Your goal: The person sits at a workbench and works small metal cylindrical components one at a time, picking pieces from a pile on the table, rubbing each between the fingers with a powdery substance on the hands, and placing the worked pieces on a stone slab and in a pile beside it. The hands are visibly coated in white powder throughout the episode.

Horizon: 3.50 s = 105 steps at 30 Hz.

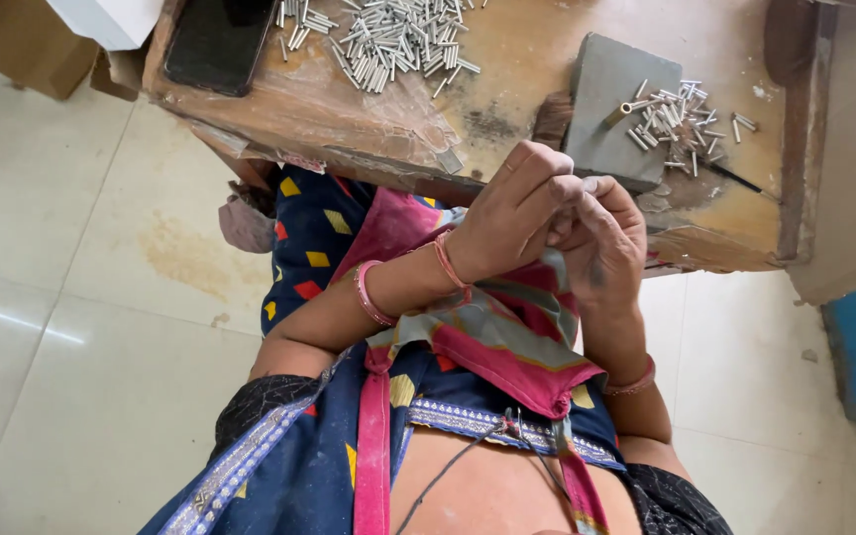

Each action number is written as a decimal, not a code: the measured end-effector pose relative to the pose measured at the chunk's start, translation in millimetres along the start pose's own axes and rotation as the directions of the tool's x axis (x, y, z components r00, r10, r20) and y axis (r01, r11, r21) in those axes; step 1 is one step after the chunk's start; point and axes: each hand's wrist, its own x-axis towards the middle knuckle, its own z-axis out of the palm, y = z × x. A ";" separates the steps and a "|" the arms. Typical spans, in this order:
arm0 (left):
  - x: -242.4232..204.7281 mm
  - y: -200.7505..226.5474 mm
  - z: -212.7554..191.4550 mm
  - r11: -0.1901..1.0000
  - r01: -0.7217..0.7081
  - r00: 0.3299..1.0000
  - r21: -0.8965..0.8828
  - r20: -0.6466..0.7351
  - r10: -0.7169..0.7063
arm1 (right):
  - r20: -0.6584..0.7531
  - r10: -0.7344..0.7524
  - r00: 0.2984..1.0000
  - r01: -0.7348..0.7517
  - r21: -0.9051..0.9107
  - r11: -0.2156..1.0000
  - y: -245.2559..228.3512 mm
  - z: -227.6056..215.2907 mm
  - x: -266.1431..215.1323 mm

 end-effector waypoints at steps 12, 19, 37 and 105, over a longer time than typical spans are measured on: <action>-1.6 -3.8 0.1 0.968 0.065 0.997 -0.241 -0.024 -0.073 | 0.239 -0.217 0.946 0.299 -0.394 0.869 -35.0 13.1 -3.3; -25.2 -14.5 23.3 0.238 0.431 0.832 -0.870 0.282 -0.477 | 0.172 -0.200 0.965 0.220 -0.107 0.969 -24.3 10.4 -1.3; -30.5 -27.9 27.3 0.276 0.416 0.846 -0.867 0.257 -0.466 | 0.296 -0.404 0.865 0.477 -0.735 0.483 -29.9 21.1 -14.0; 10.8 -62.0 16.8 0.796 0.035 0.892 0.604 0.340 -0.297 | 0.541 -0.596 0.593 0.383 -0.841 -0.383 -54.6 -13.4 59.2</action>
